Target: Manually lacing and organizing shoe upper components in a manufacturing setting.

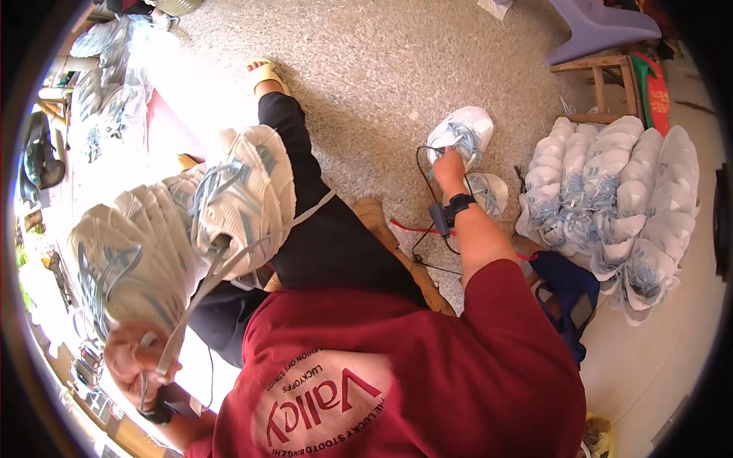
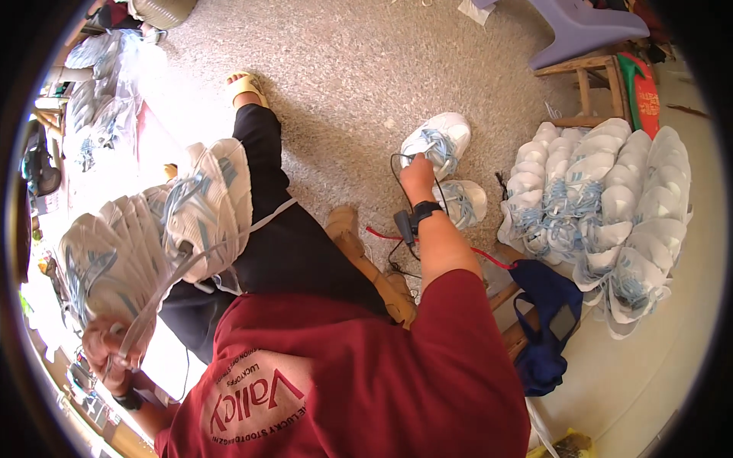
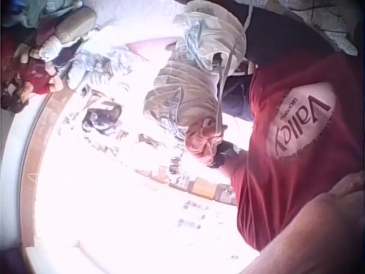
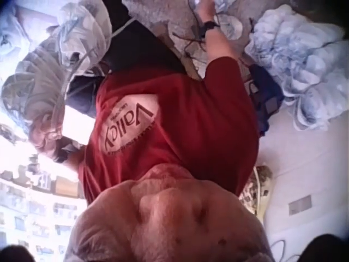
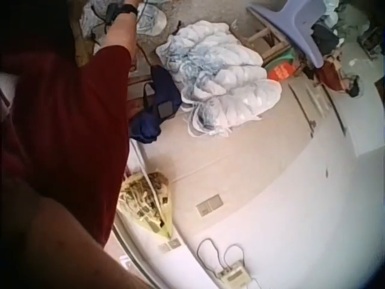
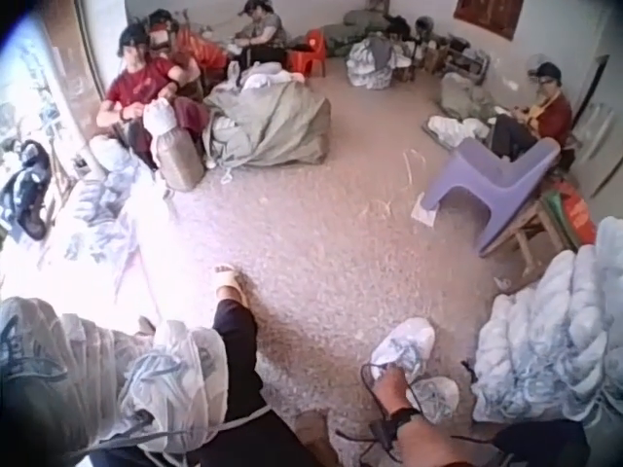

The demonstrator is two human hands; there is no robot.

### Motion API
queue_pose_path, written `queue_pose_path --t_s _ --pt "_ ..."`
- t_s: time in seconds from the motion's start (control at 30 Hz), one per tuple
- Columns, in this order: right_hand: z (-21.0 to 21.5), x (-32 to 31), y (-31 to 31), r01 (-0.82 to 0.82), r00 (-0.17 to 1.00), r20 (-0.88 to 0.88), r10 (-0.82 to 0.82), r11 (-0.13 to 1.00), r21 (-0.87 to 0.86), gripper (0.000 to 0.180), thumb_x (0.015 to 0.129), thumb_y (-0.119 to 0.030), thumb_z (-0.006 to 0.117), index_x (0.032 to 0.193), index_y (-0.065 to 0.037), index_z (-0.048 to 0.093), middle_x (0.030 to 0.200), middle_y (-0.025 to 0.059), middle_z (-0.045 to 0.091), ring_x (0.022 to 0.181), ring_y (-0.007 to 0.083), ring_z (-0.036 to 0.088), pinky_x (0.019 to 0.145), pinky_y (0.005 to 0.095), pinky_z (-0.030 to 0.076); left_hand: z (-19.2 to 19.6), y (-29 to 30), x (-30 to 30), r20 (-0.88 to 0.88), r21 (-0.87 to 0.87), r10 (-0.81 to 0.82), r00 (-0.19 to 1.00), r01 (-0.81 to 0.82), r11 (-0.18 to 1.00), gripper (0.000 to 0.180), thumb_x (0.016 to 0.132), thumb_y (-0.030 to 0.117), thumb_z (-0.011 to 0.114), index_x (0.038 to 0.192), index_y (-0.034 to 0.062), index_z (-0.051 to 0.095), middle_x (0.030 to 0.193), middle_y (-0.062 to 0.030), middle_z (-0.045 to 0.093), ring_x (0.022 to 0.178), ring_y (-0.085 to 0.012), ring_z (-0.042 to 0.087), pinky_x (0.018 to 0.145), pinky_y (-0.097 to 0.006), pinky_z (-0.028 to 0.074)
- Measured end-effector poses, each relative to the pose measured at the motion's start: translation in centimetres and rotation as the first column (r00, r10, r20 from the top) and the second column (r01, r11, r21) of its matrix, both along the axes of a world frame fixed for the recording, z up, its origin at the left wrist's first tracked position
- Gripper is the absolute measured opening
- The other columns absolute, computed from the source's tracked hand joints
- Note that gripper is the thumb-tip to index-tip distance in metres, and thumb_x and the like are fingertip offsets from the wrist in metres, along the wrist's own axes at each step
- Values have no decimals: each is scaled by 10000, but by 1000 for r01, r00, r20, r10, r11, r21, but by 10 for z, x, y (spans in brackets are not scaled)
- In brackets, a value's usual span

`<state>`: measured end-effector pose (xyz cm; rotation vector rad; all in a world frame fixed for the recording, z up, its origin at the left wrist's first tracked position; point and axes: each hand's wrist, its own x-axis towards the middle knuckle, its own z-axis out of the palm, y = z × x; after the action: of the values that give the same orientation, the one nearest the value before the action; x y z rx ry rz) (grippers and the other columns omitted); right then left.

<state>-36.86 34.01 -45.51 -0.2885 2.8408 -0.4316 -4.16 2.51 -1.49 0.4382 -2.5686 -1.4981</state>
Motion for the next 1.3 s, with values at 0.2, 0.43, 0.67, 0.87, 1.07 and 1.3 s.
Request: queue_pose_path --t_s 0.2,0.43,0.67,0.87,1.07,1.3 --pt "7 63 -10 -325 892 288 349 937 -130 190 750 -67 519 910 5 594 807 277 598 803 408 595 723 494 462 -8 -1 -5 -51 163 74 996 -65 984 206 771 222 673 627 84 619 450 11 483 362 -106 428 363 -230 296" --pt "11 23 -15 46 993 106 -42 998 -42 168 744 -79 538 829 65 561 779 266 589 820 407 575 751 479 442 -3 3 -9 20 184 142 990 -143 972 164 740 159 687 617 71 623 430 20 459 351 -100 411 353 -214 280" --pt "-14 26 -11 -6 1000 20 7 1000 -10 276 713 -110 601 871 103 525 958 265 565 1078 393 451 898 416 377 -15 -10 4 -172 93 110 979 -95 991 167 748 123 682 618 39 620 428 3 465 333 -96 389 343 -215 256" --pt "-26 1 5 -19 992 127 5 994 111 584 674 -271 677 1102 79 491 1079 285 542 1086 405 463 939 417 357 -20 -21 7 -218 298 -22 976 87 951 138 732 53 664 648 -42 612 445 -36 505 323 -114 427 311 -208 265" --pt "-46 -42 12 19 835 538 -114 984 178 708 693 -451 647 1146 76 510 1187 251 520 1090 394 501 914 435 395 -28 -22 5 -316 420 -14 949 153 894 102 742 41 641 728 -60 637 441 -52 514 329 -126 463 311 -204 297" --pt "-26 -73 -8 124 769 627 -125 991 46 728 673 -421 664 1173 82 500 1258 228 467 1109 342 481 898 395 393 -1 -7 -12 46 -2 43 998 -43 999 265 776 298 616 635 76 578 501 -7 511 464 -143 497 443 -272 350"
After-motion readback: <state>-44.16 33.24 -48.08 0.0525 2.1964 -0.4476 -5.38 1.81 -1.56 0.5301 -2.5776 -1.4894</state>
